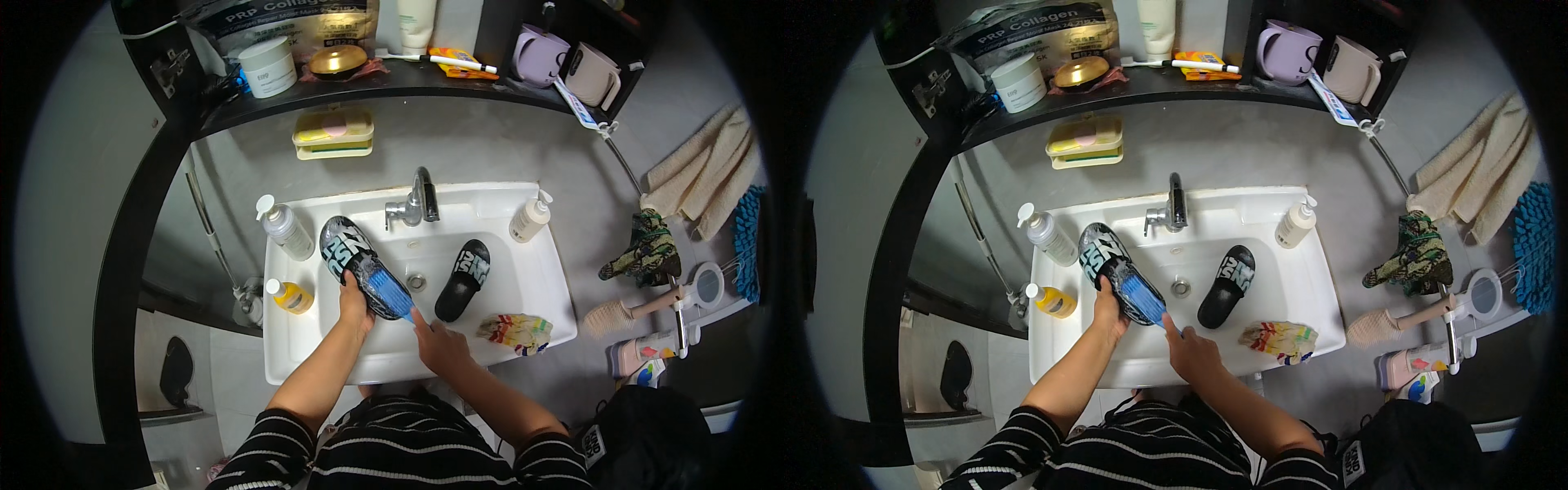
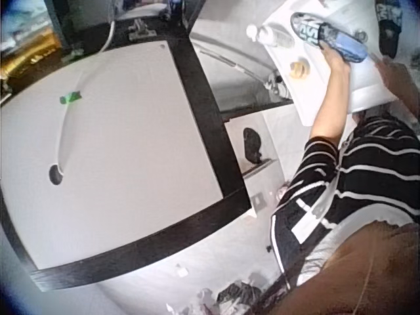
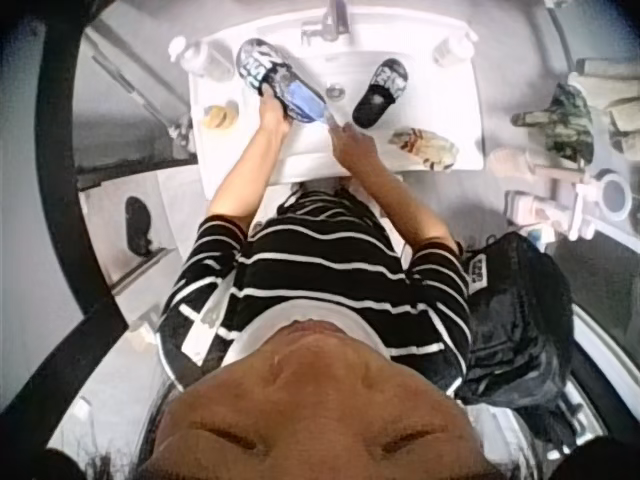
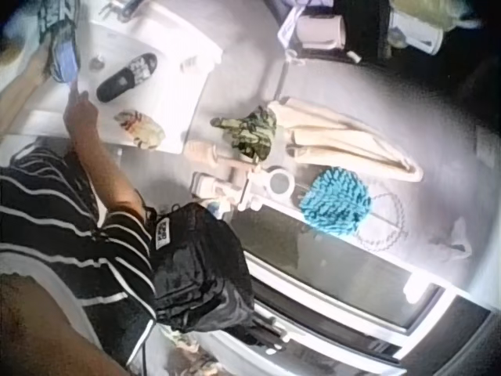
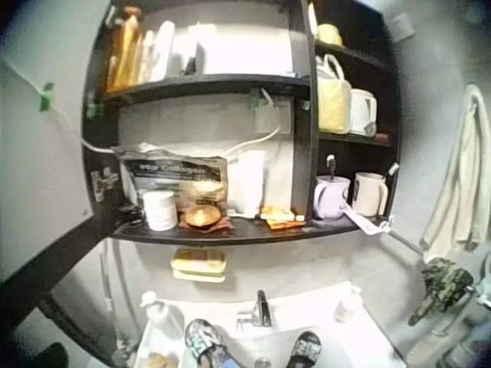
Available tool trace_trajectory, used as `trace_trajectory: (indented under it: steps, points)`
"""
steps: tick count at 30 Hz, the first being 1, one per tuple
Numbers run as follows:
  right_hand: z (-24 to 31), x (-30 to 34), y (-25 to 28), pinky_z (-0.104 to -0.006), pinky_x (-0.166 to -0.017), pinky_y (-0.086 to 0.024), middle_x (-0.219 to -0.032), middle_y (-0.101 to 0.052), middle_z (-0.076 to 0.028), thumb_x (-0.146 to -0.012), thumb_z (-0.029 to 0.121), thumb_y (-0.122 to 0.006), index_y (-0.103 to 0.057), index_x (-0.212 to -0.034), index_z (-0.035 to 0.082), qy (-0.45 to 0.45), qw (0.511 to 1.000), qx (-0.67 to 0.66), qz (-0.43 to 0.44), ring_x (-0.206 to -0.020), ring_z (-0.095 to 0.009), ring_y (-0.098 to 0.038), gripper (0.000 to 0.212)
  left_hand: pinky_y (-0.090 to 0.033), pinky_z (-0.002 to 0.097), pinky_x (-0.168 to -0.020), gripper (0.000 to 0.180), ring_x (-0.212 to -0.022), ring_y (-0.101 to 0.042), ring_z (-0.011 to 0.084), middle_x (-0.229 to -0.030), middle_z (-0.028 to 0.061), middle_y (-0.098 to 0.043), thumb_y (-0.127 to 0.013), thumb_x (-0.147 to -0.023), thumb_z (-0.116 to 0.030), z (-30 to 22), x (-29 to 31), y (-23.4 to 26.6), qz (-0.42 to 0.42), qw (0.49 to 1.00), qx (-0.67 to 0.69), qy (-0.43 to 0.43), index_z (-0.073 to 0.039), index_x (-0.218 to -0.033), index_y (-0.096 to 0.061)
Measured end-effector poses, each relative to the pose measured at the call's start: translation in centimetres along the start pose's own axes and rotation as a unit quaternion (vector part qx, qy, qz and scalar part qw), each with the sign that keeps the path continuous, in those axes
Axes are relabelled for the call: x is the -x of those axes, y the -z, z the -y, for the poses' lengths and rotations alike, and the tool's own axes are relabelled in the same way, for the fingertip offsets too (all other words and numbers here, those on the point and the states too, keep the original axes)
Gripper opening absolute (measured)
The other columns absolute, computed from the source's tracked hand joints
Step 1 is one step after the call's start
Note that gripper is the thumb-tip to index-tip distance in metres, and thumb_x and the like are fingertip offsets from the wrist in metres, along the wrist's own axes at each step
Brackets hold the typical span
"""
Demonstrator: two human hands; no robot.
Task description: The person scrubs a black slipper with a blue brush over a white sink. They hold the slipper in their left hand and scrub the top and bottom surfaces with the brush in their right hand, repeatedly turning the slipper to clean different areas.
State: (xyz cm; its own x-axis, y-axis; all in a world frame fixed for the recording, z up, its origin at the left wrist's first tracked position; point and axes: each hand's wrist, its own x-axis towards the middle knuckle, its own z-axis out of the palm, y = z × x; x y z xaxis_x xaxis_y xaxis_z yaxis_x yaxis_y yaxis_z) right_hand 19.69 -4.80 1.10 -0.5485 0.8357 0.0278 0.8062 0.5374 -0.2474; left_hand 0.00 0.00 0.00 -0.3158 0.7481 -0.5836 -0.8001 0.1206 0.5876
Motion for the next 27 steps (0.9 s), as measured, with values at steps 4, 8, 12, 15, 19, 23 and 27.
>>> trace_trajectory:
  steps: [4, 8, 12, 15, 19, 23, 27]
  points:
    - [2.1, -2.2, 1.7, -0.0408, -0.053, -0.049, -0.072, -0.057, -0.01, -0.092, 0.023, -0.054, -0.043, -0.138, 0.016, -0.012, 0.997, -0.061, -0.044, -0.056, -0.031, -0.057, 0.048, -0.053, 0.0465, -0.086, 0.052, -0.103, -0.059, 0.029, -0.118, 0.014, -0.056, -0.034, -0.099, -0.045, -0.5, -1.3, 1.6, 0.023, 0.999, -0.023, -0.009, -0.002, -0.129, -0.037]
    - [0.4, -0.2, 1.3, -0.0432, -0.056, -0.047, -0.074, -0.061, -0.013, -0.091, 0.016, -0.054, -0.045, -0.137, 0.014, 0.031, 0.961, -0.241, -0.129, -0.063, -0.033, -0.06, 0.046, -0.055, 0.0452, -0.082, 0.076, -0.098, -0.063, 0.0305, -0.118, 0.0186, -0.056, -0.045, -0.09, -0.06, -3.0, -1.8, 2.4, -0.032, 0.997, -0.061, -0.028, 0.006, -0.128, -0.038]
    - [0.8, -0.1, 2.3, -0.0431, -0.057, -0.046, -0.074, -0.061, -0.017, -0.09, 0.013, -0.055, -0.049, -0.132, 0.009, 0.039, 0.961, -0.263, -0.07, -0.065, -0.034, -0.059, 0.042, -0.054, 0.0409, -0.077, 0.07, -0.09, -0.064, 0.0262, -0.103, 0.0155, -0.063, -0.047, -0.091, -0.059, -2.2, -0.9, 2.1, -0.038, 0.995, -0.088, 0.006, 0.007, -0.115, -0.052]
    - [1.1, -2.7, 2.5, -0.0426, -0.058, -0.046, -0.073, -0.059, -0.019, -0.09, 0.013, -0.055, -0.051, -0.13, 0.006, 0.021, 0.954, -0.275, -0.117, -0.065, -0.036, -0.058, 0.04, -0.051, 0.0363, -0.073, 0.072, -0.08, -0.062, 0.0213, -0.094, 0.0126, -0.064, -0.049, -0.089, -0.061, -0.2, 0.8, 1.6, -0.016, 0.983, -0.18, 0.026, 0.007, -0.109, -0.057]
    - [1.0, -1.3, 2.8, -0.0447, -0.059, -0.046, -0.074, -0.06, -0.019, -0.091, 0.016, -0.054, -0.05, -0.13, 0.006, 0.024, 0.962, -0.263, -0.07, -0.067, -0.036, -0.059, 0.041, -0.052, 0.0372, -0.07, 0.067, -0.077, -0.062, 0.0227, -0.093, 0.0111, -0.065, -0.046, -0.089, -0.063, -0.7, -0.6, 2.4, -0.013, 0.992, -0.118, 0.051, 0.001, -0.105, -0.059]
    - [1.5, 0.0, 3.3, -0.0462, -0.06, -0.047, -0.075, -0.061, -0.018, -0.091, 0.018, -0.053, -0.05, -0.131, 0.007, 0.017, 0.975, -0.217, -0.033, -0.068, -0.035, -0.06, 0.041, -0.052, 0.039, -0.067, 0.065, -0.072, -0.062, 0.0221, -0.087, 0.0099, -0.064, -0.046, -0.089, -0.064, -1.5, -2.2, 4.0, -0.005, 0.986, -0.144, 0.082, -0.001, -0.103, -0.06]
    - [0.0, -4.1, 2.0, -0.0437, -0.056, -0.045, -0.072, -0.06, -0.018, -0.091, 0.017, -0.054, -0.053, -0.128, 0.005, -0.01, 0.964, -0.226, -0.14, -0.064, -0.035, -0.059, 0.039, -0.051, 0.038, -0.063, 0.07, -0.07, -0.059, 0.0202, -0.085, 0.0103, -0.062, -0.05, -0.086, -0.065, 0.8, 0.4, 3.0, -0.006, 0.963, -0.246, 0.109, 0.002, -0.105, -0.06]
